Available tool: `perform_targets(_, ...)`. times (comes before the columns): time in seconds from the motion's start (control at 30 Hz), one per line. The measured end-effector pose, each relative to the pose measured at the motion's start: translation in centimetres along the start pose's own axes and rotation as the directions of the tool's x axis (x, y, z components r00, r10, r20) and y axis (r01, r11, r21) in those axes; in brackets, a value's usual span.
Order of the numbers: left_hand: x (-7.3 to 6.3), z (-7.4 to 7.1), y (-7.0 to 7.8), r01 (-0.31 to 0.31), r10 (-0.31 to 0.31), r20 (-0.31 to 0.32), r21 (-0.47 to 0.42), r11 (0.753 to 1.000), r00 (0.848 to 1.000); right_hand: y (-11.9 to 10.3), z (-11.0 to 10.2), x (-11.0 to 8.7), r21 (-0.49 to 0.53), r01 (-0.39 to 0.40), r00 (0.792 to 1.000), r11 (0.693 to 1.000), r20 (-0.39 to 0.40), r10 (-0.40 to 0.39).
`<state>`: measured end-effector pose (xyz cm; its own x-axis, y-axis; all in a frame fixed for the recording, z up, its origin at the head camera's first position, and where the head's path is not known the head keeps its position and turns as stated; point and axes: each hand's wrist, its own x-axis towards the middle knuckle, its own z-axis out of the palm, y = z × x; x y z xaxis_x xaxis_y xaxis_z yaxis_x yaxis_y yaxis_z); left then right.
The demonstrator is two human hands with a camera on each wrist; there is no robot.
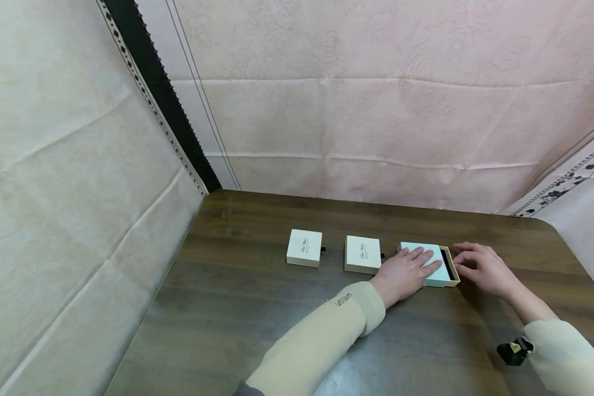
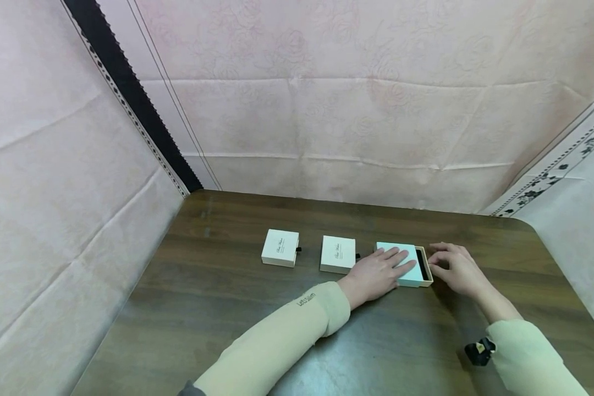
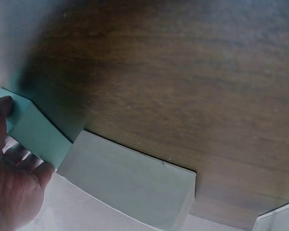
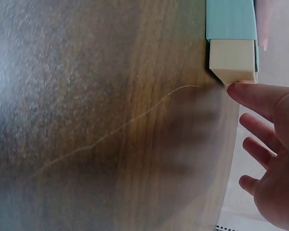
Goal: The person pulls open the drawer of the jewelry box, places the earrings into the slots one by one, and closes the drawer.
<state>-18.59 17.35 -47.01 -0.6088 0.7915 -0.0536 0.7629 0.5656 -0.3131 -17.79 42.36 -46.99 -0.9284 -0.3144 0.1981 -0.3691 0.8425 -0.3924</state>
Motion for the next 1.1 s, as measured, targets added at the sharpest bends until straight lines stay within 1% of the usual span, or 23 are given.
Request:
perform_targets(0.23, 0.0, -0.1, 0.0, -0.004, 0.004, 0.025, -0.009, 1.0, 1.0, -0.1, 0.3, 0.1, -0.04, 0.06, 0.997, 0.997, -0.036, -0.062)
perform_targets(0.47, 0.1, 0.0, 0.1, -0.007, 0.008, 0.026, -0.014, 1.0, 1.0, -0.4, 0.5, 0.0, -0.04, 0.044, 0.999, 0.998, -0.016, -0.045)
perform_targets(0.63, 0.1, 0.0, 0.1, -0.016, 0.016, 0.032, -0.009, 1.0, 0.999, -0.6, 0.6, 0.2, -0.03, 0.05, 0.999, 0.998, -0.011, -0.05)
perform_targets(0.87, 0.2, 0.1, 0.0, -0.019, 0.019, 0.004, -0.008, 1.0, 1.0, -0.8, 0.6, 0.4, -0.02, 0.067, 0.998, 0.998, -0.014, -0.067)
perform_targets(1.1, 0.2, 0.1, -0.1, -0.01, 0.01, 0.011, -0.008, 1.0, 1.0, -1.4, 0.6, 0.7, 0.01, 0.056, 0.998, 0.998, 0.01, -0.056)
